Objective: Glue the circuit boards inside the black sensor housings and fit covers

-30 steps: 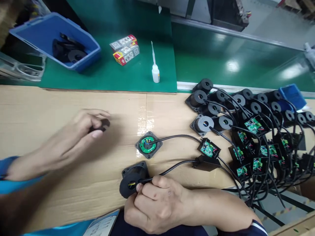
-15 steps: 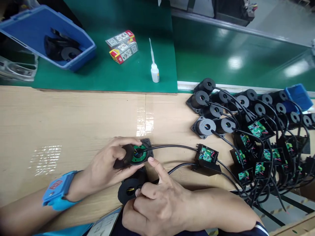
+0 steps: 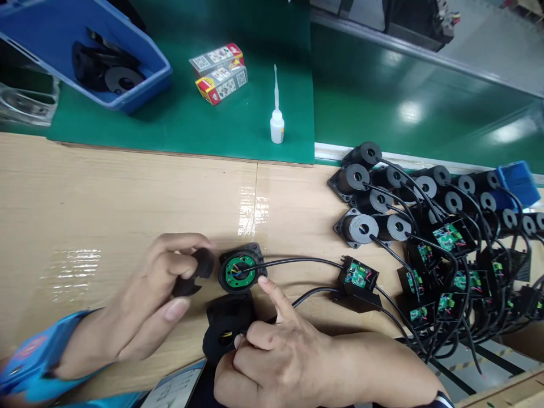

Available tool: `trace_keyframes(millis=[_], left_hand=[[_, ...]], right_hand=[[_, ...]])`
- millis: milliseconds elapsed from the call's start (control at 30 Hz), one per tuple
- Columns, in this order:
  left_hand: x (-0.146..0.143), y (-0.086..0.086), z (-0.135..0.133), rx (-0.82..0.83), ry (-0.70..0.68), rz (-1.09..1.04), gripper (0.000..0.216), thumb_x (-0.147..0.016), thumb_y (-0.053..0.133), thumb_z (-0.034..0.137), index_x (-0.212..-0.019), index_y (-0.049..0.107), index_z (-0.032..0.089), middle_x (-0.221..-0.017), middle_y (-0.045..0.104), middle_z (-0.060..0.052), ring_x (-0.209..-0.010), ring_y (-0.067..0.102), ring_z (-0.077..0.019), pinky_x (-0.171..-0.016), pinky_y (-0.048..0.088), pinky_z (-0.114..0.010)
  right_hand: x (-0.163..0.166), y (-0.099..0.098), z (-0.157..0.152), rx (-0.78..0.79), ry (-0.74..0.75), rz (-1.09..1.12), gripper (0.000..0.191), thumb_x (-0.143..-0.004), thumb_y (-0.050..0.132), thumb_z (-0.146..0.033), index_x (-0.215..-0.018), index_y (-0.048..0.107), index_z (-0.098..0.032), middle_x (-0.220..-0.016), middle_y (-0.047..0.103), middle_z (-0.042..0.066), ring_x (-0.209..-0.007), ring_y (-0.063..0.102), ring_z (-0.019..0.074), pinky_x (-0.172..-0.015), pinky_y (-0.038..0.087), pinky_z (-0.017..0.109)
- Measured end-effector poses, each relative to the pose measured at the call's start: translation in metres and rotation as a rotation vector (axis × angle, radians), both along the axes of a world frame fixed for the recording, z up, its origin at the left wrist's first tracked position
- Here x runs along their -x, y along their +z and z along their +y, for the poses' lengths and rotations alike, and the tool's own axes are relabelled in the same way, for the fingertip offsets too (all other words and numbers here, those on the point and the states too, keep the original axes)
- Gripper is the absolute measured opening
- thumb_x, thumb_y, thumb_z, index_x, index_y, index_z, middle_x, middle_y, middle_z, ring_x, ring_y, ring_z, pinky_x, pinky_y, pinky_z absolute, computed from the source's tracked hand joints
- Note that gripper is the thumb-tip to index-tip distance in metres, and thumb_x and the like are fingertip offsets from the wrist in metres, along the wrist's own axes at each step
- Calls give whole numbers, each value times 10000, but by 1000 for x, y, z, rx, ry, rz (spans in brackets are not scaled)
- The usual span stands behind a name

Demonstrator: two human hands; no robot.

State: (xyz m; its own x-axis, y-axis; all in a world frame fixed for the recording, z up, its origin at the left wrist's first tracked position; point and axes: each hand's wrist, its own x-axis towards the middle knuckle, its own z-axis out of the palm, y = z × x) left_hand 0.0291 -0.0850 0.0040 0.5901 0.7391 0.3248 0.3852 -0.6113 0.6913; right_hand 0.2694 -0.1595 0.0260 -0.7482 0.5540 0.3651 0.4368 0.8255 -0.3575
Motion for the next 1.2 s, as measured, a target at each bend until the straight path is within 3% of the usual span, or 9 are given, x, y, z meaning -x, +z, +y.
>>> trace_keyframes(millis=[300,400,500,633,733,833,933,1067,1200], left_hand=[[-7,21,-19,38,83,166,514,-1007,641,421,-1467,523,224,-1330,681,-18,-1179,689,-151,-1124,515,-239],[-10,20,-18,8,129,144,485,-984,667,435,-1408,576,218,-1316,683,-33,-1161,703,-170,-1102,550,-270],[-10,17,-15,-12,213,127,456,-974,672,457,-1358,592,225,-1224,682,-39,-1104,711,-175,-1037,592,-276],[-12,3,-15,157,280,14,444,-1013,618,435,-1407,516,257,-1260,622,-81,-1182,675,-232,-1009,628,-372],[-20,-14,-19,349,252,-200,468,-1031,584,324,-1468,424,270,-1337,504,-120,-1204,675,-248,-984,648,-408],[-29,-24,-24,395,228,-297,479,-1023,590,289,-1468,411,283,-1317,440,-111,-1137,712,-246,-937,670,-410],[-35,-26,-26,359,233,-294,470,-1033,574,324,-1467,400,280,-1292,426,-106,-1069,723,-233,-894,684,-413],[-37,-29,-28,238,256,-191,501,-1031,570,396,-1478,385,265,-1290,445,-120,-1204,634,-288,-935,663,-473],[-37,-35,-30,211,290,-199,523,-1021,584,411,-1481,381,265,-1303,429,-123,-1181,613,-276,-881,669,-436]], right_hand=[[-12,9,11,76,37,54,222,-1001,523,-161,-955,740,-168,-808,740,-32,-667,533,102,-1327,237,558],[-27,19,26,124,-179,80,85,-975,658,-209,-1038,708,-181,-983,791,-1,-832,662,125,-1226,409,452],[-39,22,45,177,-419,-67,229,-1010,658,-315,-1190,652,-175,-1077,786,47,-991,716,189,-1155,448,480],[-40,10,62,335,-440,-235,342,-1084,484,-442,-1199,645,-163,-969,770,50,-897,728,212,-954,523,422],[-32,3,62,269,-439,-199,336,-1067,525,-445,-951,695,-180,-800,687,19,-718,651,167,-713,469,315],[-24,3,58,50,-445,-162,319,-1043,591,-343,-773,664,-190,-728,604,10,-669,541,160,-687,383,328],[-18,8,57,-6,-425,-183,245,-1021,586,-276,-810,683,-199,-753,600,22,-726,514,187,-695,319,357],[-12,13,58,108,-412,-122,346,-1025,505,-425,-893,684,-159,-766,608,45,-743,491,205,-698,312,373],[-8,15,48,31,-414,-140,233,-990,623,-241,-767,572,-203,-694,563,-3,-707,418,180,-681,273,374]])
